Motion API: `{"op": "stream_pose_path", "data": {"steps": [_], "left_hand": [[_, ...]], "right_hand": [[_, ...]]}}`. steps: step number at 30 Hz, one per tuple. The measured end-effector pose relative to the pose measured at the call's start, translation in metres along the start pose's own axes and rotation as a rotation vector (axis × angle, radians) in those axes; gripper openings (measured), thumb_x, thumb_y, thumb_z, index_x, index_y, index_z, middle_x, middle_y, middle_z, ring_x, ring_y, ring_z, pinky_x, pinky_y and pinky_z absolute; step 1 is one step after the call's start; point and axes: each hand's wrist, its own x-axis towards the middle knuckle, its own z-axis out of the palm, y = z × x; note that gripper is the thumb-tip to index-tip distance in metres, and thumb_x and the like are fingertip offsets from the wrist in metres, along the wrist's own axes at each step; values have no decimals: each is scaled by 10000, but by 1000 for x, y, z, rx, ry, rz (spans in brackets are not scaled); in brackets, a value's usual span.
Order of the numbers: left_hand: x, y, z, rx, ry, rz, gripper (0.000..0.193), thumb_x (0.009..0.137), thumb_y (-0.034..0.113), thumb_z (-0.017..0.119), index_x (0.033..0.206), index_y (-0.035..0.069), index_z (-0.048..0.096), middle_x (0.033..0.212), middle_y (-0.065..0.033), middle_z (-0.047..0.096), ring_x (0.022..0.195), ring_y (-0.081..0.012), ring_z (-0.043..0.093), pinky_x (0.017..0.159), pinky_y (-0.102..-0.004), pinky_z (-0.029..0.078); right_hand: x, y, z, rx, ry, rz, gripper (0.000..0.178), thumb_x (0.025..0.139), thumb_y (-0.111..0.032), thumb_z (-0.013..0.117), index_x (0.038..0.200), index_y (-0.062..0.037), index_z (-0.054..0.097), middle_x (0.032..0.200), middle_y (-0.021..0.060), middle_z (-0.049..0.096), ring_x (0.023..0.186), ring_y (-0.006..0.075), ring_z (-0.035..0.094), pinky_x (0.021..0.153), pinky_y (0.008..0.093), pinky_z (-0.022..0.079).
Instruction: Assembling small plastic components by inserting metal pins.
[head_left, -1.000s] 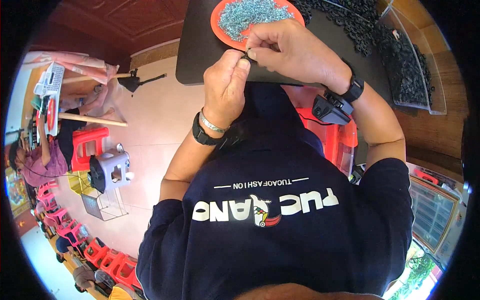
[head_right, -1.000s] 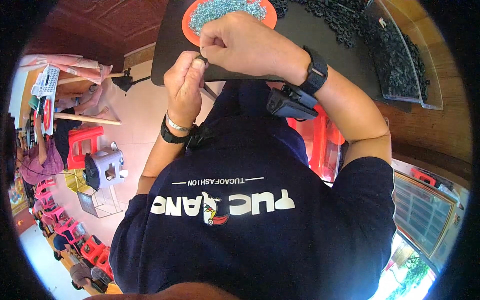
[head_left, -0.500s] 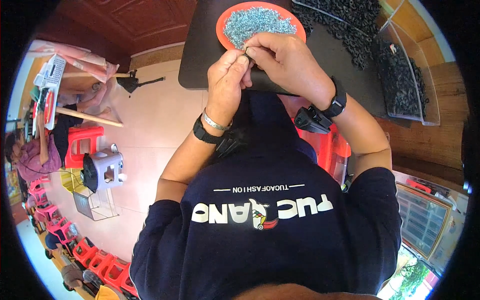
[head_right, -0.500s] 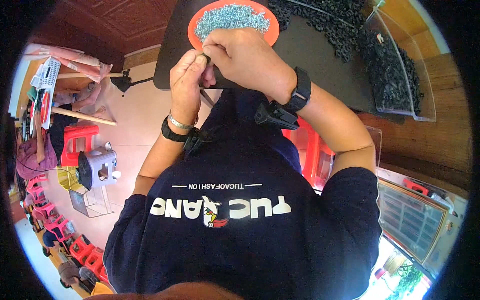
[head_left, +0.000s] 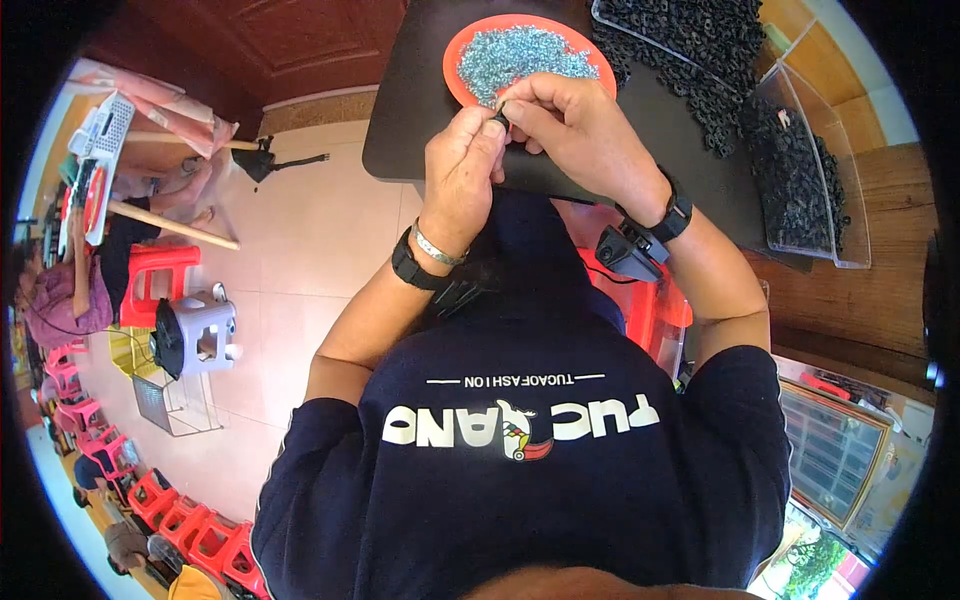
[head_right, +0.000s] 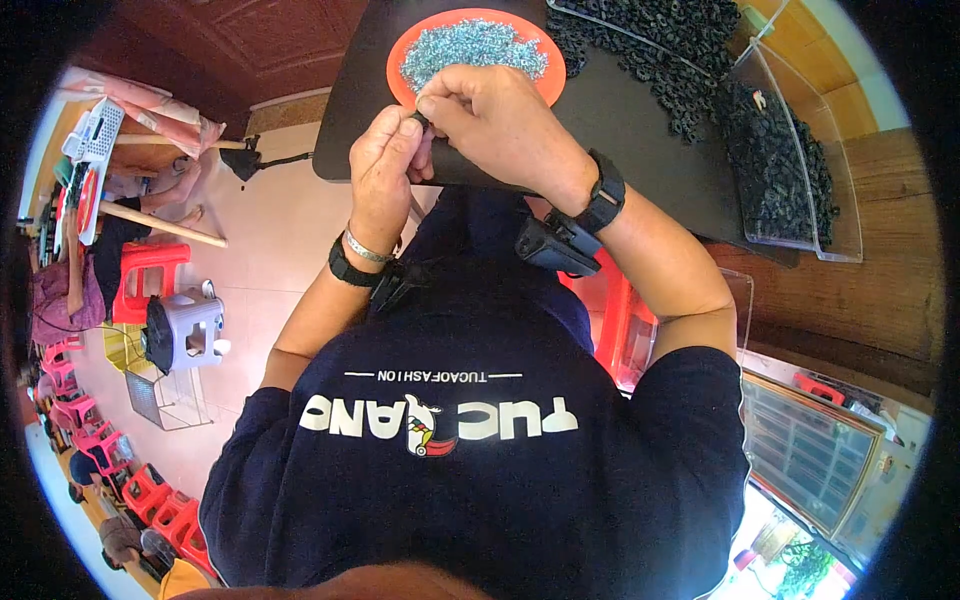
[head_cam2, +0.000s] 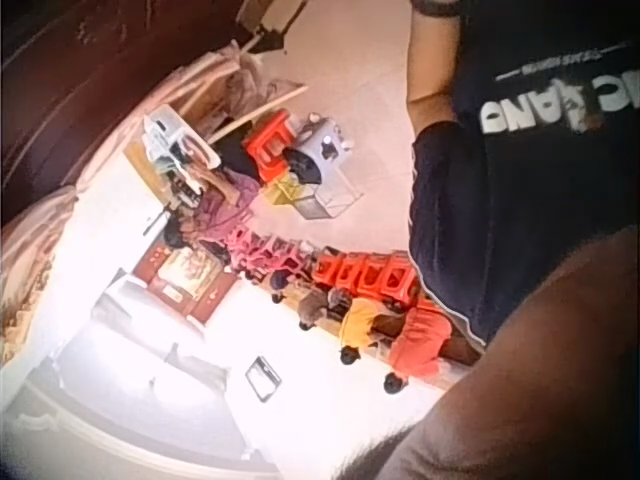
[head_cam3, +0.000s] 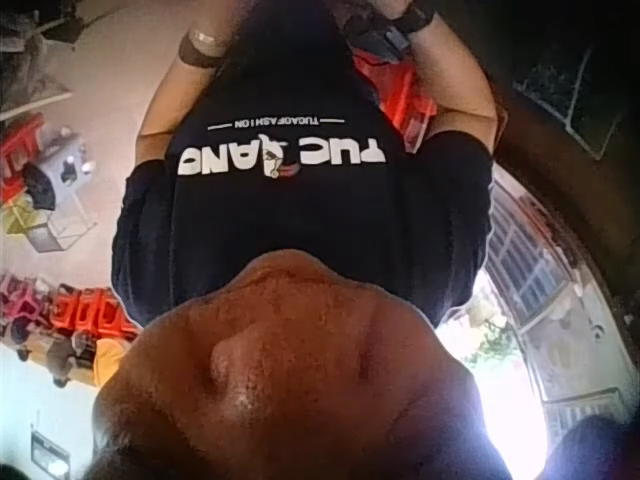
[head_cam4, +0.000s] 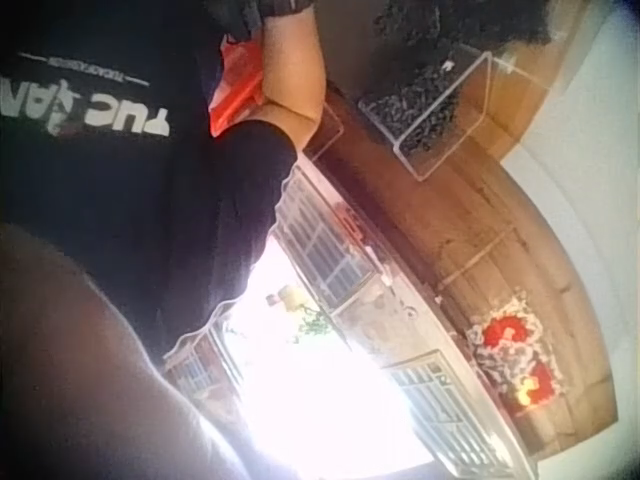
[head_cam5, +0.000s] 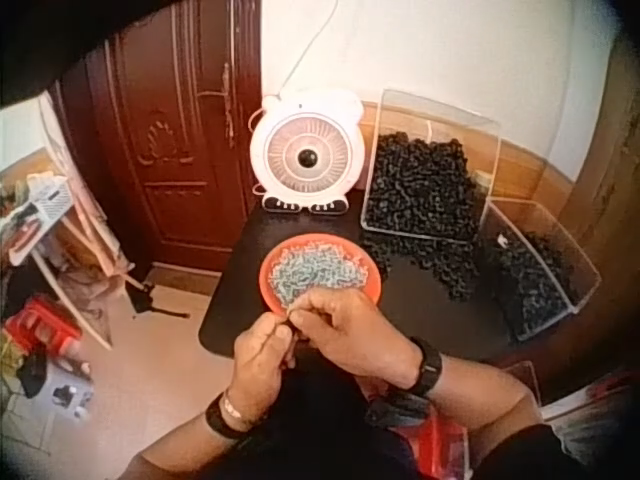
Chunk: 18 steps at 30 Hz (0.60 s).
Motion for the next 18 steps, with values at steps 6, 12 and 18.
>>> {"op": "stream_pose_path", "data": {"steps": [6, 12, 18], "left_hand": [[-1, 0, 0, 98, 28, 60, 207, 938, 174, 451, 895, 6, 565, 675, 7, 478, 568, -59, 416, 508, -209, 364], [-1, -3, -4, 47, 25, 50, 198, 924, 163, 476, 925, -13, 568, 668, 3, 499, 559, -60, 435, 499, -216, 372], [-3, 1, -3, -8, -9, 48, 201, 933, 172, 467, 933, 0, 572, 698, 11, 491, 576, -49, 411, 509, -199, 363]], "right_hand": [[1, 0, -2, -58, 0, -23, 214, 868, -167, 573, 841, 32, 646, 695, 100, 664, 642, 125, 638, 596, 261, 497], [-1, -4, 0, 138, -43, 60, 192, 890, -156, 570, 873, 21, 645, 702, 47, 645, 637, 86, 603, 578, 223, 483], [-5, -5, 0, 183, -33, 80, 171, 895, -143, 570, 859, 8, 643, 715, 23, 636, 639, 75, 590, 569, 212, 479]]}}
